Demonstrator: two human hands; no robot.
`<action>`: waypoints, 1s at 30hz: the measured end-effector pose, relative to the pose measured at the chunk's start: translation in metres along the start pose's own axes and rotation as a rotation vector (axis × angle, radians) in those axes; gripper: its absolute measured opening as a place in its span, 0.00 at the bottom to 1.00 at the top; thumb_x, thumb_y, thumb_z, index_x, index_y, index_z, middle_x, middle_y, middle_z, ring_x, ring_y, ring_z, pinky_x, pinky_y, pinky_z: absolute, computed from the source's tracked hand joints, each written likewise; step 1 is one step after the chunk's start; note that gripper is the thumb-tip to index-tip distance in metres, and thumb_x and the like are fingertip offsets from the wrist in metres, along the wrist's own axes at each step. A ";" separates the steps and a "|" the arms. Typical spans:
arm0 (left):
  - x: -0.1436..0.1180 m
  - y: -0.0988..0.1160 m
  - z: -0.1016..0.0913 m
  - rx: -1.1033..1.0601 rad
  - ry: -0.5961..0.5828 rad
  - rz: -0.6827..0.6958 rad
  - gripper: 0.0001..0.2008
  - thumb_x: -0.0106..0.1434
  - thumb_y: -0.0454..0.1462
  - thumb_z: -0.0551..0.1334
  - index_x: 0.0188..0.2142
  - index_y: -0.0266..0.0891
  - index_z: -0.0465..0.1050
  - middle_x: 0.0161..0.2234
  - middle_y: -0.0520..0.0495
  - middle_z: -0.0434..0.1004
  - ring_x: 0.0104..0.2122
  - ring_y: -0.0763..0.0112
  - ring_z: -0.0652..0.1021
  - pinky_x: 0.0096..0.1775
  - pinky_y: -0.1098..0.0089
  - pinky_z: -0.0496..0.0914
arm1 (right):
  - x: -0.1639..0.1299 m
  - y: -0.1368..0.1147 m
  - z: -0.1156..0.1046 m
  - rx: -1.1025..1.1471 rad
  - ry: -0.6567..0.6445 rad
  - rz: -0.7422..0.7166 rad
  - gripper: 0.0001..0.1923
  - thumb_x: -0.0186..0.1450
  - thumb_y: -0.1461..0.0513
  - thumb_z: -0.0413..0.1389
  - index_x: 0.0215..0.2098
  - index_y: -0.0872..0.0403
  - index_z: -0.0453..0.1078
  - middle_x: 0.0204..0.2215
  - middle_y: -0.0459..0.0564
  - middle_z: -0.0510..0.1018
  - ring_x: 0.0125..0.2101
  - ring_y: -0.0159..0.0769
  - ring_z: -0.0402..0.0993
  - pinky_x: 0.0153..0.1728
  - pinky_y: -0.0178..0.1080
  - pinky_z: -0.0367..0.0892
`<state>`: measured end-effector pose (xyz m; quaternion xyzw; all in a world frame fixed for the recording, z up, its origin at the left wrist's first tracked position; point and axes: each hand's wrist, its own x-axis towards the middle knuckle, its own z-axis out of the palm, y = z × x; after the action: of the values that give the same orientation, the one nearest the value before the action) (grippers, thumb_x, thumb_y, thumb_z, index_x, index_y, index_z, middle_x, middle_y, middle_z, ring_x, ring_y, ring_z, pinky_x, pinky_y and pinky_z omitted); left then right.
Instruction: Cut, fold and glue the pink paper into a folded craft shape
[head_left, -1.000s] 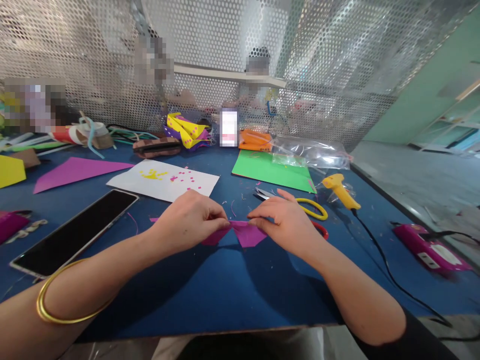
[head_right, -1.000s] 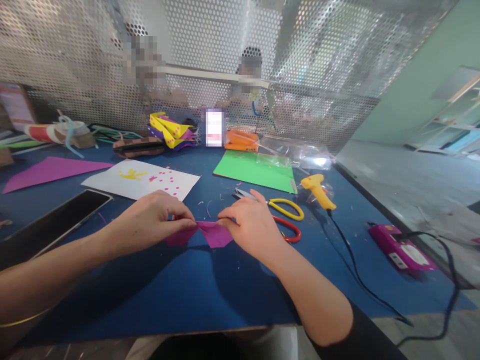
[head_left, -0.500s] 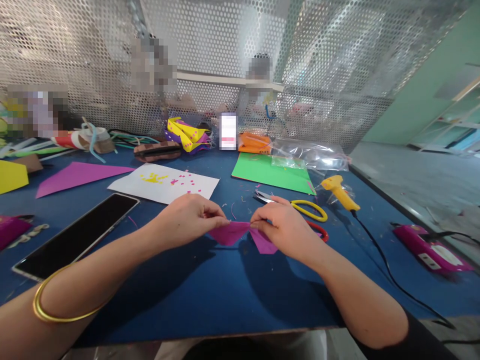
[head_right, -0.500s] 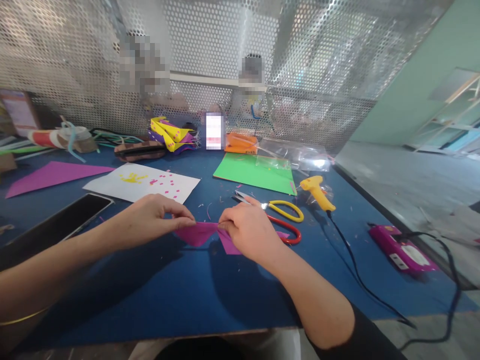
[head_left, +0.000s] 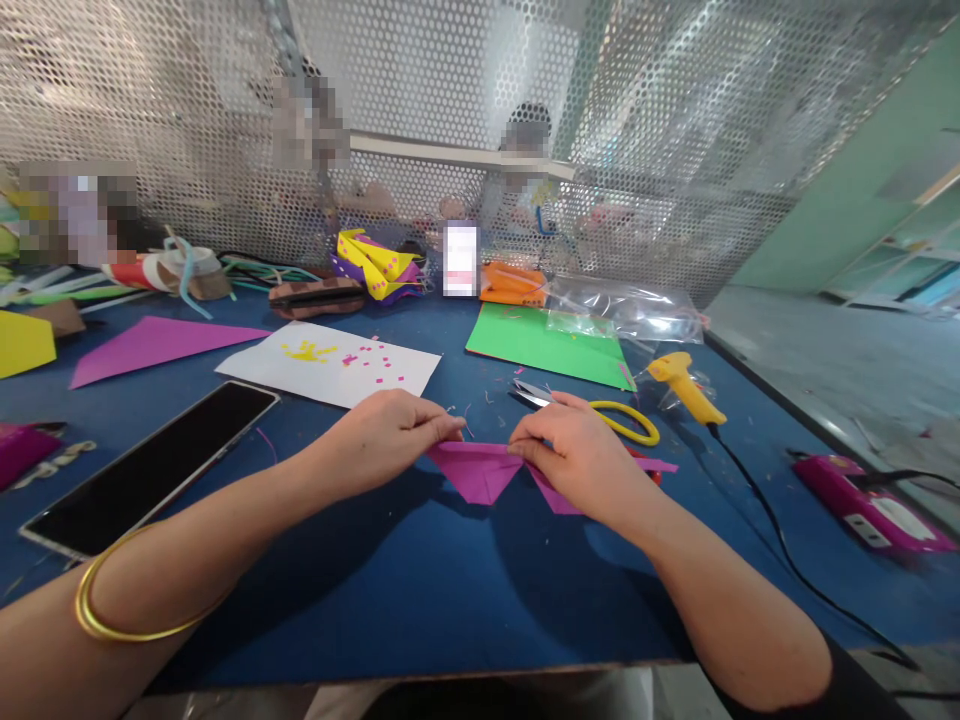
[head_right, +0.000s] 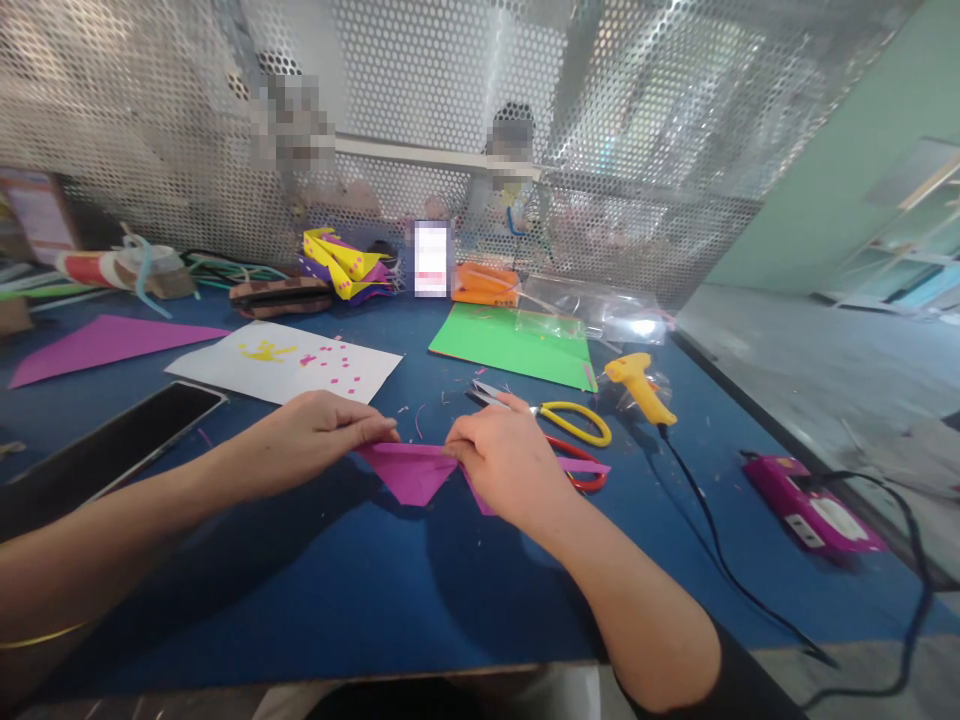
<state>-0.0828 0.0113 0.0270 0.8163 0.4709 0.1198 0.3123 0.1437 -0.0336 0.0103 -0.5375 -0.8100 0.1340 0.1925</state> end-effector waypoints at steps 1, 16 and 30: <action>0.001 -0.002 -0.002 -0.008 0.027 -0.014 0.25 0.63 0.54 0.52 0.29 0.42 0.81 0.27 0.50 0.81 0.31 0.66 0.77 0.34 0.68 0.64 | 0.000 0.001 -0.001 -0.006 0.002 0.019 0.10 0.67 0.67 0.59 0.29 0.50 0.75 0.26 0.39 0.81 0.31 0.32 0.75 0.63 0.53 0.51; 0.006 -0.007 -0.007 -0.225 0.126 -0.026 0.22 0.58 0.55 0.59 0.28 0.42 0.82 0.26 0.48 0.81 0.29 0.66 0.76 0.33 0.68 0.66 | 0.000 0.013 -0.009 0.054 0.054 0.046 0.11 0.68 0.64 0.55 0.28 0.49 0.73 0.27 0.40 0.80 0.31 0.35 0.76 0.64 0.58 0.51; 0.009 -0.009 -0.009 -0.297 0.307 -0.073 0.13 0.48 0.48 0.68 0.22 0.41 0.77 0.19 0.52 0.74 0.24 0.71 0.71 0.28 0.70 0.63 | -0.001 0.009 -0.010 0.249 -0.060 0.100 0.07 0.65 0.61 0.58 0.30 0.47 0.77 0.29 0.39 0.82 0.32 0.34 0.76 0.59 0.53 0.58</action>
<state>-0.0887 0.0259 0.0269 0.7159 0.5193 0.2996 0.3578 0.1560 -0.0306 0.0154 -0.5451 -0.7646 0.2588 0.2265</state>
